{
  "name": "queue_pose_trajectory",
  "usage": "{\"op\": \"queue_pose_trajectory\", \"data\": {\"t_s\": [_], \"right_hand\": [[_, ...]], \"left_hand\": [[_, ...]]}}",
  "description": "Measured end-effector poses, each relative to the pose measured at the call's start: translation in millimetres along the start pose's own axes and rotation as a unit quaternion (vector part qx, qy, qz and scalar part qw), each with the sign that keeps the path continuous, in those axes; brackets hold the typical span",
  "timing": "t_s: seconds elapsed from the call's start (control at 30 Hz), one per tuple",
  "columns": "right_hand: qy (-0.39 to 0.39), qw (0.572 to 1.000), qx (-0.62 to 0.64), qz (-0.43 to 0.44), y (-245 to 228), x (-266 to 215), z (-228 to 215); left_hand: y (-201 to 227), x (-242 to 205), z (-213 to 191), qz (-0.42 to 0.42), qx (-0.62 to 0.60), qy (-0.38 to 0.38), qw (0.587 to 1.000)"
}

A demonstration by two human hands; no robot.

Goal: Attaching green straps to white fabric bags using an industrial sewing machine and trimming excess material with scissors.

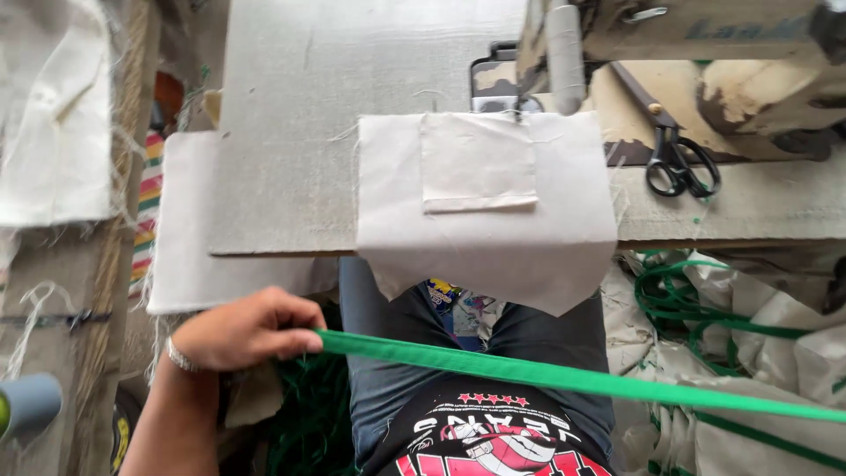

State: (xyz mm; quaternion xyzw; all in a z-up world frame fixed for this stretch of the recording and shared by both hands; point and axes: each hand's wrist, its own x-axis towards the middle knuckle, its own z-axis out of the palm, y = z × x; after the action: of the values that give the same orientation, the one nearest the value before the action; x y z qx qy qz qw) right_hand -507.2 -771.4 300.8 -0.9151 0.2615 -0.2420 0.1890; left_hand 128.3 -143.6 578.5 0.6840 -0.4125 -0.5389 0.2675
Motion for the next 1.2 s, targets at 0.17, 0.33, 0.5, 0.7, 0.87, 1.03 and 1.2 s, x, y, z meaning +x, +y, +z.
{"op": "queue_pose_trajectory", "data": {"t_s": [0.17,0.33,0.5,0.7,0.87,1.03,1.2], "right_hand": [[-0.189,0.951,0.239,-0.053,-123,46,157],[-0.329,0.828,0.448,-0.073,-410,129,129],[-0.419,0.743,0.488,-0.184,-511,163,86],[-0.351,0.848,0.265,-0.297,-512,176,81],[-0.229,0.884,0.36,-0.189,-525,163,97],[-0.074,0.932,0.337,-0.112,-491,156,89],[-0.057,0.923,0.377,0.054,-473,142,101]], "left_hand": [[23,7,-8,0.05,0.034,0.063,0.996],[78,36,2,0.109,0.255,0.047,0.96],[113,34,7,0.088,0.331,0.074,0.937],[123,49,30,0.071,0.325,0.083,0.939],[134,66,63,0.194,0.335,0.057,0.92],[113,15,11,0.047,0.243,0.171,0.954],[-8,-6,-23,-0.183,0.474,0.379,0.774]]}}
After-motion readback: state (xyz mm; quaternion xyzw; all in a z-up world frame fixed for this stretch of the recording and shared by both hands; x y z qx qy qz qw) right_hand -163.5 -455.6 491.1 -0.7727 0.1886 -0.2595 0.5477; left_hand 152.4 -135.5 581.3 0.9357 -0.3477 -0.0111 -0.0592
